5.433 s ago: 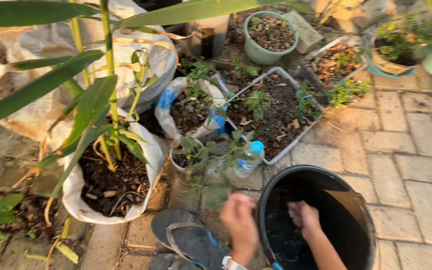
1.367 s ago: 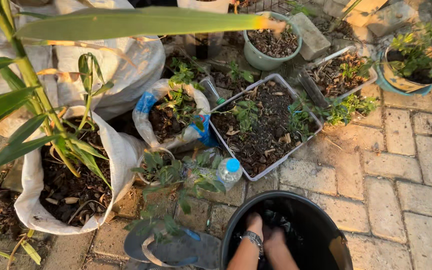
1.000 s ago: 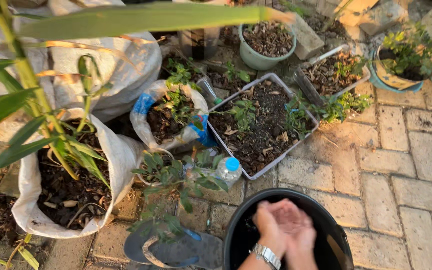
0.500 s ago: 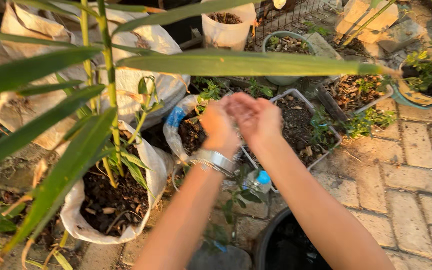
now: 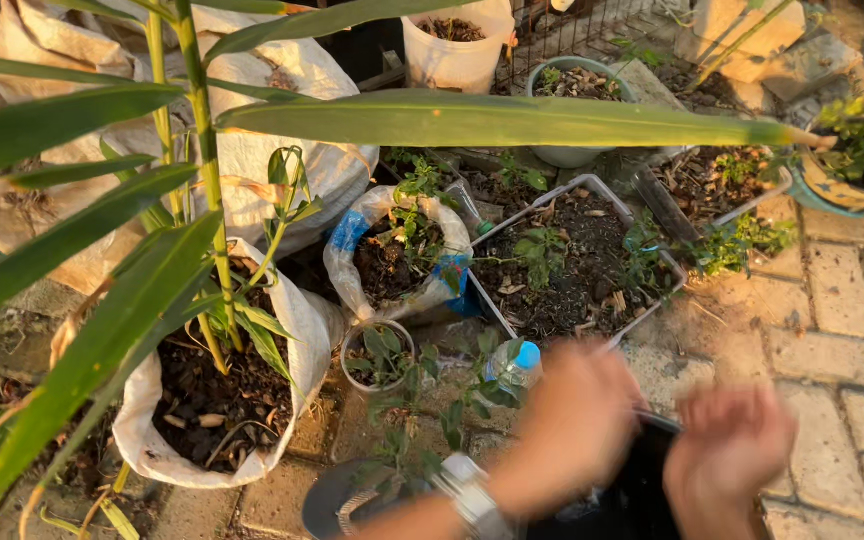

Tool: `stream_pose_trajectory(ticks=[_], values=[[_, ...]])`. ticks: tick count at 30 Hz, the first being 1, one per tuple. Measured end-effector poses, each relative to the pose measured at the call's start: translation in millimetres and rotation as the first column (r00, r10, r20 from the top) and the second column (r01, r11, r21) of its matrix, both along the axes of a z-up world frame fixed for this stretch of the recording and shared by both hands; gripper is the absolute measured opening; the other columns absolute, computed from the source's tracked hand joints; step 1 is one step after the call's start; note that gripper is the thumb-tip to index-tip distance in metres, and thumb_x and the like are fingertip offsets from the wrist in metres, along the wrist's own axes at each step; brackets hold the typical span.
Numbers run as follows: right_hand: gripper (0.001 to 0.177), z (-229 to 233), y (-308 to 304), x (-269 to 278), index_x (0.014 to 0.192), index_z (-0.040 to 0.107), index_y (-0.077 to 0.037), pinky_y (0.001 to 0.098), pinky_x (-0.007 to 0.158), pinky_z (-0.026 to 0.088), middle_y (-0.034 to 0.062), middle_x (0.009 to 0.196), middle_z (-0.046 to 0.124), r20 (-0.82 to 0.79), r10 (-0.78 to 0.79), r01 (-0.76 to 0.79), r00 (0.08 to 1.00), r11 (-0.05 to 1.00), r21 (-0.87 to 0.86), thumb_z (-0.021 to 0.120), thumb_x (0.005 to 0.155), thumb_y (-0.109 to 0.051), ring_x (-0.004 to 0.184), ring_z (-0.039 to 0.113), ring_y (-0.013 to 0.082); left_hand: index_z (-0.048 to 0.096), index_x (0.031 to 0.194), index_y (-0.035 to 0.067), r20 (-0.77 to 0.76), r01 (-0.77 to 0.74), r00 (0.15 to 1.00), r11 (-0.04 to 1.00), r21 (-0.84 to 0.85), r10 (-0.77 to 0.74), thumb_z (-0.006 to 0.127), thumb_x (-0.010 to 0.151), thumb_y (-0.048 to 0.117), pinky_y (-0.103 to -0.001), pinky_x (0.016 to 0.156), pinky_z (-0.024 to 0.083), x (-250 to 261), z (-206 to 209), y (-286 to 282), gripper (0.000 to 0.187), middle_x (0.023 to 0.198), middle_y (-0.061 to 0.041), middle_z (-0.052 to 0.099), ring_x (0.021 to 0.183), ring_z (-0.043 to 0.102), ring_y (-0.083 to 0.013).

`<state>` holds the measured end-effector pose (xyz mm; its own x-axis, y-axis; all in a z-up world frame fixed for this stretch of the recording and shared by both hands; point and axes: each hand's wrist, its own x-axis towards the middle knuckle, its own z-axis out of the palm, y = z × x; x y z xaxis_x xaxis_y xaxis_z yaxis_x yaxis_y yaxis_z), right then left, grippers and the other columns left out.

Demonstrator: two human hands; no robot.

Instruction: The person waters potted plants in an outdoor garden by pouring water from a plastic bottle into the containers and then refills the bottle from a bucket.

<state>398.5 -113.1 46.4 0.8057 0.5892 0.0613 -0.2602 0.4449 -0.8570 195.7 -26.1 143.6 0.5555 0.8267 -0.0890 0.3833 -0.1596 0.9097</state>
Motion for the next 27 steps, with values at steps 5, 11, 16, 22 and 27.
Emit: stream_pose_trajectory(ticks=[5, 11, 16, 22, 27], values=[[0.027, -208.1, -58.4, 46.3, 0.088, 0.063, -0.003, 0.0445, 0.083, 0.052, 0.0147, 0.091, 0.066, -0.241, -0.041, -0.080, 0.970, 0.879, -0.470, 0.042, 0.099, -0.016, 0.085, 0.061, 0.0315, 0.076, 0.085, 0.003, -0.118, 0.060, 0.981, 0.818, -0.571, -0.155, 0.049, 0.096, 0.027, -0.050, 0.082, 0.056, 78.7, -146.5, -129.0, 0.038, 0.091, -0.025, 0.074, 0.085, 0.071, -0.0401], [0.037, -263.9, -67.8, -5.6, 0.118, 0.063, -0.007, 0.0550, 0.100, 0.050, 0.0206, 0.116, 0.066, -0.778, -0.277, -0.359, 0.564, 0.766, -0.533, 0.037, 0.104, -0.029, 0.103, 0.064, 0.0396, 0.074, 0.083, 0.002, -0.347, -0.440, 0.896, 0.446, -0.780, 0.277, 0.047, 0.098, 0.033, -0.050, 0.082, 0.057, 131.1, -319.0, -139.6, 0.044, 0.091, -0.024, 0.074, 0.087, 0.071, -0.0391], [0.041, -256.6, -74.8, -20.1, 0.121, 0.064, -0.006, 0.0514, 0.103, 0.048, 0.0189, 0.122, 0.066, -0.805, -0.255, -0.327, 0.535, 0.816, -0.476, 0.036, 0.104, -0.031, 0.110, 0.062, 0.0359, 0.073, 0.082, 0.001, -0.338, -0.457, 0.747, 0.073, -0.886, 0.572, 0.045, 0.100, 0.038, -0.050, 0.081, 0.058, 129.7, -361.7, -123.2, 0.049, 0.092, -0.023, 0.074, 0.088, 0.071, -0.0384], [0.046, -233.3, -93.0, 3.6, 0.124, 0.065, -0.004, 0.0460, 0.109, 0.045, 0.0164, 0.130, 0.066, -0.772, -0.114, -0.182, 0.625, 0.941, -0.286, 0.036, 0.105, -0.035, 0.121, 0.060, 0.0302, 0.071, 0.080, -0.001, -0.239, -0.186, 0.493, -0.166, -0.968, 0.836, 0.043, 0.102, 0.044, -0.051, 0.081, 0.058, 142.8, -307.6, -122.5, 0.057, 0.093, -0.023, 0.074, 0.089, 0.070, -0.0375], [0.025, -124.1, -70.6, 18.5, 0.126, 0.065, 0.004, 0.0435, 0.111, 0.048, 0.0176, 0.125, 0.067, -0.739, 0.334, -0.226, 0.586, 0.942, 0.247, 0.050, 0.112, -0.010, 0.122, 0.064, 0.0306, 0.077, 0.071, -0.013, -0.042, 0.144, 0.280, -0.085, -0.986, 0.959, 0.039, 0.098, 0.028, -0.039, 0.092, 0.059, 130.5, -164.5, -93.7, 0.062, 0.092, -0.024, 0.082, 0.093, 0.075, -0.0305]])
